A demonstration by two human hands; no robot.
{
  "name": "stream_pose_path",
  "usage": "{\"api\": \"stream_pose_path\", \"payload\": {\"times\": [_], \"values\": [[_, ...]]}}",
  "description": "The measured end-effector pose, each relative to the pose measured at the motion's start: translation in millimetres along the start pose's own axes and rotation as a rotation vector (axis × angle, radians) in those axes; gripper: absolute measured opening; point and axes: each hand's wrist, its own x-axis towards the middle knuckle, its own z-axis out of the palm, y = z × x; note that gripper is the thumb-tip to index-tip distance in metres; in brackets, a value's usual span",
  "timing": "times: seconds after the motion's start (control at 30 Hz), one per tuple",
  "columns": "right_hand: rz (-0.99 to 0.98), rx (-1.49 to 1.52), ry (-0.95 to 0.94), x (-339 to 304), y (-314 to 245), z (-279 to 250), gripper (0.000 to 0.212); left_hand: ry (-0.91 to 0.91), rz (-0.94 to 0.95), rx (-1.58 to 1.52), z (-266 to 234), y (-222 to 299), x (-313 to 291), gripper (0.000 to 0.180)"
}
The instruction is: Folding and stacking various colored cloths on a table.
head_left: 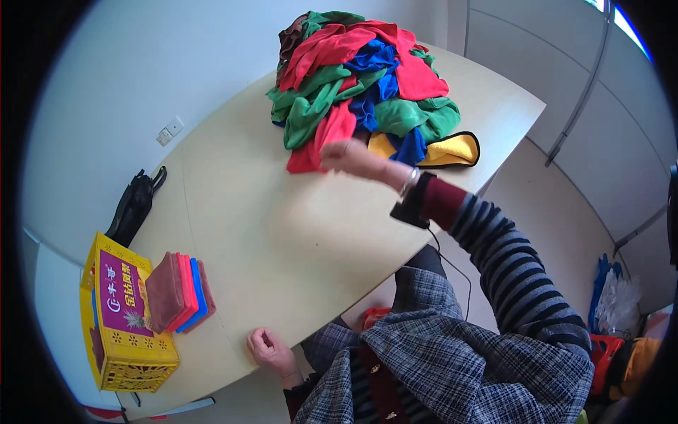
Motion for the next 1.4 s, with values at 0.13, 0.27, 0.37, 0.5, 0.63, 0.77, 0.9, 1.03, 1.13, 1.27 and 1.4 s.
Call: {"api": "stream_pose_path", "payload": {"times": [0.13, 0.27, 0.37, 0.5, 0.63, 0.77, 0.9, 1.03, 1.13, 1.27, 1.4], "values": [[-0.192, -0.104, -0.161, -69.6, -70.4, 84.7, 0.007, -0.077, -0.023, -0.077, -3.6, -0.1, -4.6, 0.003], [-0.276, -0.142, -0.220, -125.2, -103.3, 148.3, 0.008, -0.284, -0.123, -0.357, -10.7, 40.6, 11.6, 0.008], [-0.330, -0.090, -0.222, -154.8, -110.9, 190.7, 0.010, -0.322, -0.014, -0.454, -19.6, 81.5, 24.8, 0.013], [-0.246, 0.103, -0.324, -177.6, -108.6, 203.1, 0.014, -0.442, 0.149, -0.529, -23.4, 79.5, 23.4, 0.023], [-0.021, 0.172, -0.342, -183.0, -113.9, 168.7, 0.017, -0.504, 0.249, -0.365, -24.7, 72.6, 9.4, 0.026], [0.011, 0.096, 0.195, -193.1, -68.7, 121.8, 0.013, -0.500, 0.232, -0.286, -27.9, 71.9, 2.6, 0.023], [0.183, -0.006, 0.342, -191.2, -51.4, 65.6, 0.016, -0.495, 0.166, -0.292, -25.4, 73.2, 1.0, 0.018], [0.107, -0.232, 0.338, -180.7, -29.6, 52.7, 0.022, -0.367, 0.203, -0.215, -24.0, 89.4, 4.2, 0.018], [0.114, -0.465, 0.305, -189.6, -13.9, 58.7, 0.024, -0.327, 0.287, -0.171, -24.9, 110.3, 12.9, 0.018], [0.210, -0.774, 0.248, -196.9, -14.8, 72.5, 0.025, -0.413, 0.447, -0.163, -12.0, 140.5, 33.1, 0.019], [0.262, -0.759, 0.280, -189.6, -23.4, 91.1, 0.022, -0.514, 0.582, -0.166, 28.1, 172.9, 63.3, 0.020]]}}
